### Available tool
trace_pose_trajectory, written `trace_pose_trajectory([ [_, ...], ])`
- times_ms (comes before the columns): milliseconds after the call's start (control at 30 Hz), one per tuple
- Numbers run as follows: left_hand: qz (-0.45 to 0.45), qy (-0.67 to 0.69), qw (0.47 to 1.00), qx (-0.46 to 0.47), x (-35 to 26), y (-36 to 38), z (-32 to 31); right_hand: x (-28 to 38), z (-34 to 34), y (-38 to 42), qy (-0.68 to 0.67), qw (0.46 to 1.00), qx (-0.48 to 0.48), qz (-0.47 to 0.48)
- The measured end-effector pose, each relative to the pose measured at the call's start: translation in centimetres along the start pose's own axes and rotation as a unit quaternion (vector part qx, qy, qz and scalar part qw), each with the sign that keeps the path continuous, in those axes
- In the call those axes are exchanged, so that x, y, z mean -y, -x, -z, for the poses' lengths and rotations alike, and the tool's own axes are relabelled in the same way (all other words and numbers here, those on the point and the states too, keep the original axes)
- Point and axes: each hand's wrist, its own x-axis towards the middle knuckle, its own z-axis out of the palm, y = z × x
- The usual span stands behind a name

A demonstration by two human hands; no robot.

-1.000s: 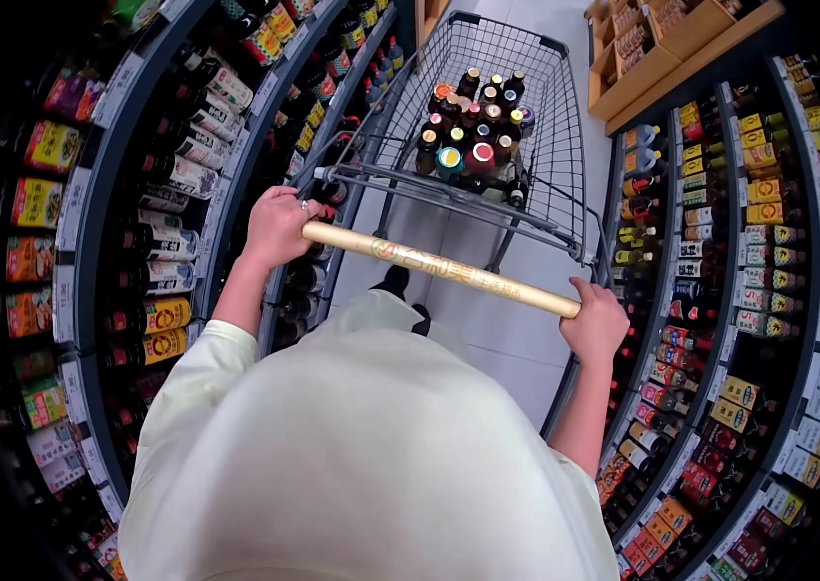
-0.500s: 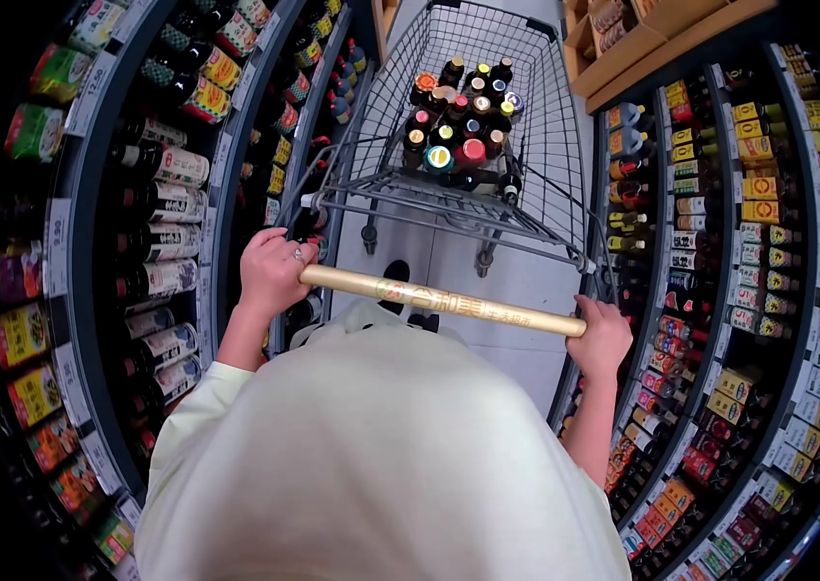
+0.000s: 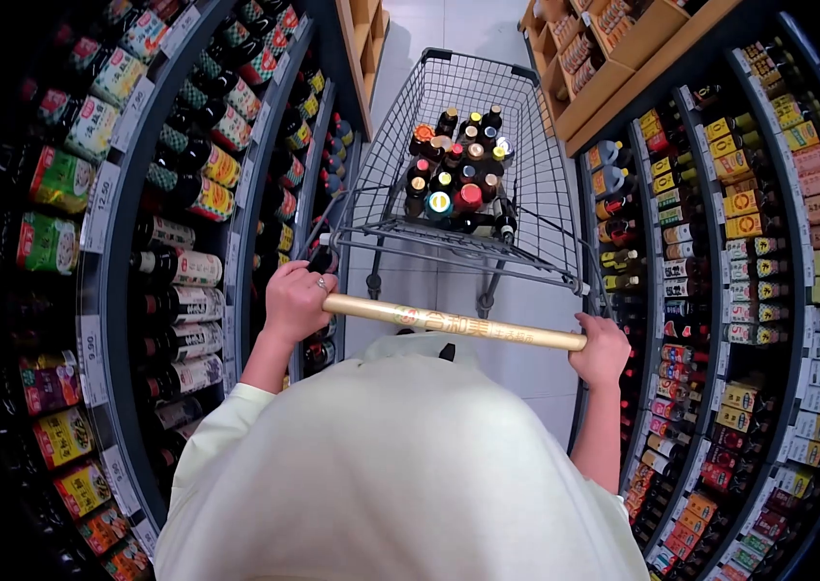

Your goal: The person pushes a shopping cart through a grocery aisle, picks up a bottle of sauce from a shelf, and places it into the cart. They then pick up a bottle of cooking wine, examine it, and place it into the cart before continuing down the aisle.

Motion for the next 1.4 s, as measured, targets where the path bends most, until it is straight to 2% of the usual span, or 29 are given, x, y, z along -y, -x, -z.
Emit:
trace_pose_trajectory([
  [233,-0.011,0.003,1.0,-0.014,1.3,-4.0,-1.2,-0.9,-0.4,-3.5,-0.015,1.0,0.006,-0.012],
  [400,-0.001,-0.005,1.0,0.018,2.1,-6.6,-2.0,-2.1,-0.9,-5.6,-0.007,1.0,0.001,-0.015],
  [433,0.004,0.012,1.0,-0.023,2.2,-7.1,-2.5,-2.3,-1.0,-6.1,-0.015,1.0,0.0,-0.019],
  [600,-0.009,-0.013,1.0,-0.004,2.2,-9.5,-3.3,-4.3,-1.7,-8.3,-0.037,0.999,-0.009,-0.015],
  [700,-0.008,0.0,1.0,-0.022,2.3,-10.8,-4.5,-4.3,-0.9,-10.0,-0.035,0.998,0.012,-0.042],
  [800,0.004,-0.011,1.0,-0.025,2.3,-12.1,-5.3,-5.6,-1.4,-11.3,-0.028,0.999,-0.011,-0.024],
  [867,0.006,-0.016,0.998,0.058,2.2,-13.4,-5.3,-6.4,-1.8,-12.2,-0.029,0.999,-0.016,-0.031],
  [900,-0.001,-0.011,1.0,0.012,2.4,-13.8,-6.1,-5.9,-1.3,-12.8,-0.025,0.999,-0.016,-0.04],
  [1000,-0.009,-0.019,1.0,0.014,2.7,-15.4,-7.1,-6.6,-1.1,-14.4,-0.029,0.999,0.009,-0.042],
  [1033,-0.006,-0.02,1.0,0.022,2.6,-16.1,-6.9,-7.3,-1.6,-14.9,-0.022,0.999,-0.009,-0.027],
  [1100,-0.009,-0.013,0.999,0.038,2.6,-17.4,-6.8,-7.9,-1.6,-15.7,-0.016,0.998,0.027,-0.053],
  [1267,-0.013,-0.02,1.0,-0.01,2.7,-19.4,-8.3,-9.2,-1.7,-17.6,-0.014,0.999,0.006,-0.033],
  [1333,-0.014,-0.029,0.999,-0.002,2.8,-19.9,-8.6,-9.7,-1.9,-18.1,-0.014,1.0,-0.006,-0.021],
  [1400,-0.016,-0.032,0.999,0.022,3.0,-20.4,-8.8,-9.9,-2.1,-18.5,-0.022,0.998,0.009,-0.052],
])
